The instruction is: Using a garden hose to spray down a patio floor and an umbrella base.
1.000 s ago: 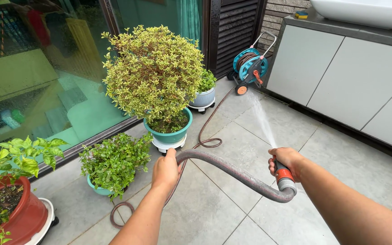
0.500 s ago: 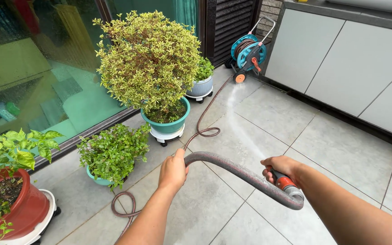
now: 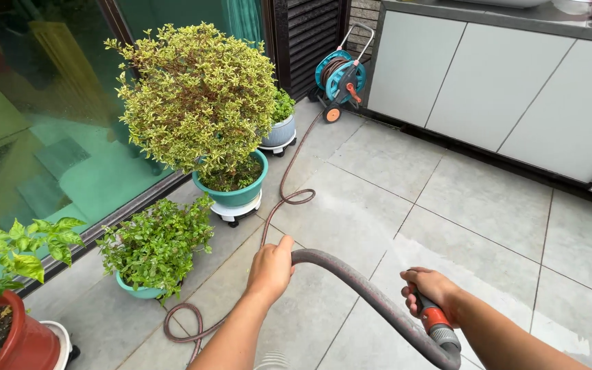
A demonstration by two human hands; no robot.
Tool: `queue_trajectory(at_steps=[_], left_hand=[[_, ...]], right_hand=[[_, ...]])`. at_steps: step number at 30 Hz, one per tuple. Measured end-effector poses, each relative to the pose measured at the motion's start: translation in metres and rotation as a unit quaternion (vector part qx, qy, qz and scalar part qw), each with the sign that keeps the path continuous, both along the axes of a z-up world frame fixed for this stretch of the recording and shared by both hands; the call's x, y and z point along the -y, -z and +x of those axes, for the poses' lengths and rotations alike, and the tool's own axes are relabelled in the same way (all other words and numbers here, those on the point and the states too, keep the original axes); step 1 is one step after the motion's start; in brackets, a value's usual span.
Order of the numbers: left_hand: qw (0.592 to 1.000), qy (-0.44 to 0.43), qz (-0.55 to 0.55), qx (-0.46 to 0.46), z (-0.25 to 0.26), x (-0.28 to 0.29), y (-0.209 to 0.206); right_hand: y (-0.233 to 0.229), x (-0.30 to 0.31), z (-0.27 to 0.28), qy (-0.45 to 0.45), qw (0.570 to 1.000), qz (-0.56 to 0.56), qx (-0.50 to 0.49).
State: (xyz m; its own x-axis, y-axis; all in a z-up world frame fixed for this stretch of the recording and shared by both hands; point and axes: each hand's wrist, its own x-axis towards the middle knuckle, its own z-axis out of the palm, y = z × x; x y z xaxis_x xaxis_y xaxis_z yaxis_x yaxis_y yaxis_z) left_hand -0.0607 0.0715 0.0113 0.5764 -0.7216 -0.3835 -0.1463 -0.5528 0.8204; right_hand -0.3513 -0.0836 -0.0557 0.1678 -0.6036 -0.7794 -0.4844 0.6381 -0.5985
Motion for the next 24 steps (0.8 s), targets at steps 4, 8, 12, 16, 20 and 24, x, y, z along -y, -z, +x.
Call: queue_trajectory(at_steps=[4,8,12,16,20,24], left_hand=[[0.999,0.022,0.010,0.021,0.010,-0.027,-0.006],[0.998,0.053,-0.011,0.034,0.013,-0.063,-0.005],[0.998,0.056,-0.007,0.043,0.018,-0.096,-0.009],[0.996,0.067,-0.034,0.038,0.012,-0.111,-0.012],[0.993,0.095,-0.053,0.053,-0.003,-0.121,-0.016],[0.990,0.111,-0.072,0.045,-0.018,-0.120,-0.022]], right_hand=[[-0.027,-0.062,0.002,0.140,0.988,-0.006,0.058],[-0.035,-0.107,0.006,0.171,0.983,-0.022,0.057],[-0.031,-0.141,-0.010,0.205,0.975,-0.053,0.065],[-0.042,-0.171,-0.023,0.236,0.967,-0.059,0.069],[-0.047,-0.192,-0.052,0.258,0.961,-0.078,0.061],[-0.056,-0.207,-0.076,0.271,0.958,-0.082,0.046]])
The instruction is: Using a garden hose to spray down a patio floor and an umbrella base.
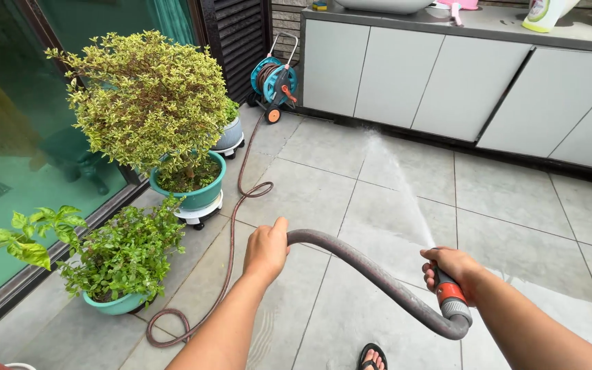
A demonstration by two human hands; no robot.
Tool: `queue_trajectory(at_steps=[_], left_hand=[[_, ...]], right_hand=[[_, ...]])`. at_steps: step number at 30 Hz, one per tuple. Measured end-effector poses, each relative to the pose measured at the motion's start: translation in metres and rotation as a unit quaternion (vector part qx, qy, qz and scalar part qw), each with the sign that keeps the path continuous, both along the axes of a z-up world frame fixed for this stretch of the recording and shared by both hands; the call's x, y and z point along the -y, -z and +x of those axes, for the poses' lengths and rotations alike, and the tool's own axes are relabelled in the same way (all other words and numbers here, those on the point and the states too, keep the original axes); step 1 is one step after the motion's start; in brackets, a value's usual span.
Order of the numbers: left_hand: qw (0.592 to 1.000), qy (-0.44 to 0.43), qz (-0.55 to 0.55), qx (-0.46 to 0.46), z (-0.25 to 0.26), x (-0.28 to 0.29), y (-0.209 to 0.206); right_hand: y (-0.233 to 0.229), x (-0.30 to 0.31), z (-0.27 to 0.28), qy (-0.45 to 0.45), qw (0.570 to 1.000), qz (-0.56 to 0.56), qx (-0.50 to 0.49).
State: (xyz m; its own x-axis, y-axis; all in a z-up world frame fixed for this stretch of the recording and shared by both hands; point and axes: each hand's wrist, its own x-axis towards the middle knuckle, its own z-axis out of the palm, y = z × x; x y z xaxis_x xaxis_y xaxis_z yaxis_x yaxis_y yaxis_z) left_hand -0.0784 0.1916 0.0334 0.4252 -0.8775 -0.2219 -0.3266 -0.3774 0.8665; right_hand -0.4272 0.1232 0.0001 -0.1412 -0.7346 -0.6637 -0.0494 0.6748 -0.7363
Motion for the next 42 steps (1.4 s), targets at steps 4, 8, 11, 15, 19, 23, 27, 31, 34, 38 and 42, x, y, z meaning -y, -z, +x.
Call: queue_trajectory(at_steps=[4,8,11,15,19,23,27,31,34,38,42], left_hand=[[0.999,0.009,-0.029,-0.016,-0.017,0.000,-0.018],[0.999,0.009,-0.017,-0.026,-0.036,0.004,-0.027],[0.999,0.017,-0.013,-0.027,-0.057,0.014,-0.024],[0.999,0.033,0.005,-0.032,-0.103,0.030,-0.022],[0.997,0.065,0.016,-0.048,-0.160,0.050,-0.016],[0.993,0.096,0.019,-0.060,-0.218,0.068,-0.017],[0.988,0.143,0.024,-0.046,-0.280,0.083,-0.018],[0.982,0.172,0.016,-0.080,-0.346,0.103,-0.010],[0.974,0.198,0.009,-0.111,-0.396,0.116,-0.019],[0.964,0.207,-0.038,-0.161,-0.459,0.141,-0.023],[0.953,0.226,-0.087,-0.183,-0.508,0.159,-0.039]], right_hand=[[-0.013,-0.008,-0.012,-0.008,1.000,0.010,-0.004],[-0.010,-0.007,-0.039,0.005,1.000,0.021,0.001],[-0.011,-0.013,-0.069,0.047,0.998,0.030,-0.003],[-0.026,-0.022,-0.112,0.087,0.995,0.051,-0.012],[-0.018,-0.016,-0.183,0.089,0.993,0.069,-0.020],[-0.036,-0.018,-0.245,0.123,0.989,0.066,-0.047],[-0.050,-0.032,-0.308,0.211,0.974,0.028,-0.080],[-0.082,-0.048,-0.359,0.265,0.960,-0.025,-0.087],[-0.119,-0.053,-0.395,0.279,0.945,-0.121,-0.120],[-0.171,-0.048,-0.432,0.296,0.914,-0.215,-0.176],[-0.192,-0.031,-0.479,0.279,0.904,-0.246,-0.208]])
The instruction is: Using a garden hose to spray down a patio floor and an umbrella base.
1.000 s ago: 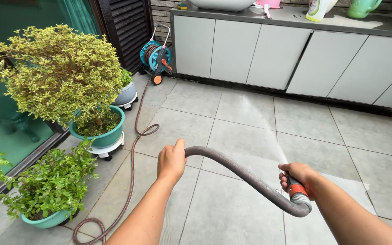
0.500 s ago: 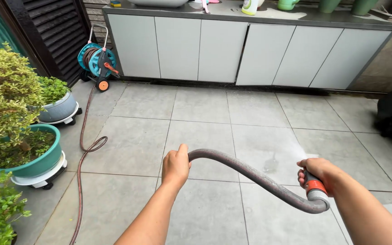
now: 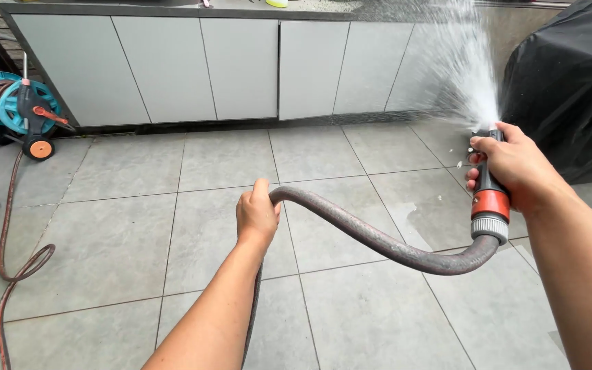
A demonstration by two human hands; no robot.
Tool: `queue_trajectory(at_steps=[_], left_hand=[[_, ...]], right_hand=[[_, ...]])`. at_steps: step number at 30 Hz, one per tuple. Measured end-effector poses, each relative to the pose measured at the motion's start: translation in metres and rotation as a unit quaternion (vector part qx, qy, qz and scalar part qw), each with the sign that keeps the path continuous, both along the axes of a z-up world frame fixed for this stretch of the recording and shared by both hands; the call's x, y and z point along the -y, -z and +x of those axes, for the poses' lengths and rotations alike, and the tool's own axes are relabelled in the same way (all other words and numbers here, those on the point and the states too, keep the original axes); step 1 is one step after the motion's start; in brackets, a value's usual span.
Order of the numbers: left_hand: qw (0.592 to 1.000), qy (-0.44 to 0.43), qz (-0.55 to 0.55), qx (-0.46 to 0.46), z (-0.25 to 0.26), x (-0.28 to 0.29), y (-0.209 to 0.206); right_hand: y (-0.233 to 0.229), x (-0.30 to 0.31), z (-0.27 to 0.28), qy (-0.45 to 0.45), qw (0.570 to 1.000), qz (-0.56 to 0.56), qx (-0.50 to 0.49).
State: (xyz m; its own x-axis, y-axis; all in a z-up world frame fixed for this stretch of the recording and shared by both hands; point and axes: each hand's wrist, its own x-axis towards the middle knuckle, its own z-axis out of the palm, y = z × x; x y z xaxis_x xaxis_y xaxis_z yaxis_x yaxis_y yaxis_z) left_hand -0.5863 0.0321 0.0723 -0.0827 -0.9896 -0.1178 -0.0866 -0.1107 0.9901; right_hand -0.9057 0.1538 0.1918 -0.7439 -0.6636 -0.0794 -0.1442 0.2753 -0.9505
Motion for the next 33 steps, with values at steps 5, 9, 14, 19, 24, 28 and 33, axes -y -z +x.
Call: queue_trajectory(at_steps=[5,9,14,19,24,28,33], left_hand=[[1.000,0.006,0.008,0.011,-0.037,0.024,-0.008],[1.000,0.017,0.006,0.006,-0.063,0.052,-0.003],[0.999,0.032,0.018,-0.023,-0.102,0.107,-0.008],[0.999,0.037,0.023,0.001,-0.141,0.181,-0.014],[0.998,0.053,0.032,0.011,-0.185,0.265,-0.030],[0.997,0.074,0.024,0.026,-0.215,0.320,-0.033],[0.996,0.081,0.024,0.003,-0.231,0.355,-0.016]], right_hand=[[-0.004,0.027,-0.040,-0.011,1.000,0.007,-0.010],[-0.006,0.054,-0.059,-0.021,0.999,0.011,-0.024],[-0.003,0.106,-0.109,-0.019,0.999,0.002,-0.032],[-0.006,0.176,-0.153,0.016,0.999,-0.010,-0.027],[-0.027,0.250,-0.192,0.034,0.999,-0.016,-0.006],[-0.038,0.291,-0.203,0.045,0.999,-0.007,-0.008],[-0.023,0.326,-0.197,0.030,0.999,0.014,-0.006]])
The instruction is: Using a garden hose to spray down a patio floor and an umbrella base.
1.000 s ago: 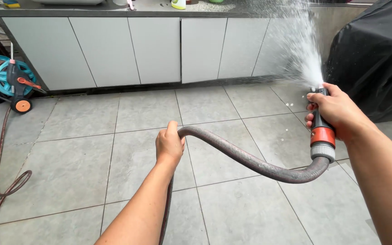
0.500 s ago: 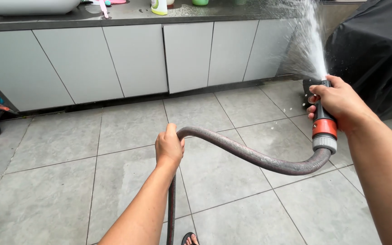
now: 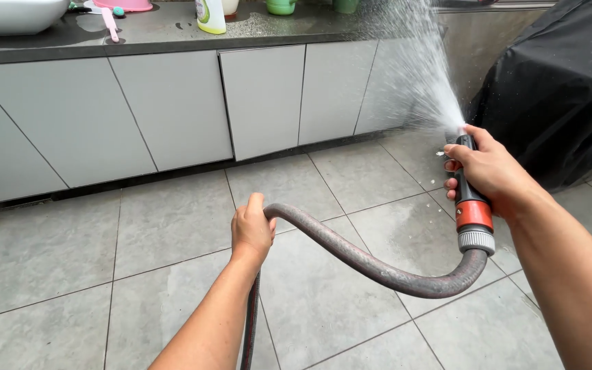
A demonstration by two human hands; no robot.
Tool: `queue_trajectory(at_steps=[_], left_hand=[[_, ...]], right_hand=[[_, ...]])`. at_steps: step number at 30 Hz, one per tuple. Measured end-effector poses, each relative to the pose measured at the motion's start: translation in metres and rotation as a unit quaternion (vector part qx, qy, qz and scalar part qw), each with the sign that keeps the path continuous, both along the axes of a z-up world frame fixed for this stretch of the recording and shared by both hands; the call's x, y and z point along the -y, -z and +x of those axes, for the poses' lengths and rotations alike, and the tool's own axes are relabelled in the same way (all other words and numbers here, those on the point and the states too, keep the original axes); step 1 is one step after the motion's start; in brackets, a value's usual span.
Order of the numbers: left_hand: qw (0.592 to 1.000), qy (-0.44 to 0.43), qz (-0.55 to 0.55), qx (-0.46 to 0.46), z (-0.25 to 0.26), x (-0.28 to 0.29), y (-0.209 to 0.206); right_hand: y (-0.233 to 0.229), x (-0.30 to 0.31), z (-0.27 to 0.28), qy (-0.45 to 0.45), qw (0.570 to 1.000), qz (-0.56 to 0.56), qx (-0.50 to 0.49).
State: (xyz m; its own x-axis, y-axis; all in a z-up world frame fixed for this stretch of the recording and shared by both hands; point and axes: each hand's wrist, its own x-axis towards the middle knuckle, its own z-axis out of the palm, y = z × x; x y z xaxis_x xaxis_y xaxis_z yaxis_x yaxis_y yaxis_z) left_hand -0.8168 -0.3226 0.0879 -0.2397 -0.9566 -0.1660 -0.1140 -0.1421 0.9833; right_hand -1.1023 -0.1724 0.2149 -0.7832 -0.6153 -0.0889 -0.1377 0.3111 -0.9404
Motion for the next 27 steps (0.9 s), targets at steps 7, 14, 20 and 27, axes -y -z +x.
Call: queue_trajectory(at_steps=[7,14,20,27], left_hand=[[0.997,-0.025,0.011,0.072,-0.014,0.046,0.017],[0.987,-0.011,0.033,0.157,-0.064,0.119,0.037],[0.980,-0.001,0.034,0.194,-0.127,0.205,0.029],[0.979,0.031,-0.040,0.195,-0.246,0.323,0.004]], right_hand=[[0.101,0.031,-0.058,0.070,0.986,-0.031,0.150],[0.225,0.089,-0.120,0.103,0.912,0.102,0.384],[0.209,0.160,-0.187,0.157,0.915,0.076,0.363],[0.204,0.237,-0.296,0.206,0.899,0.031,0.385]])
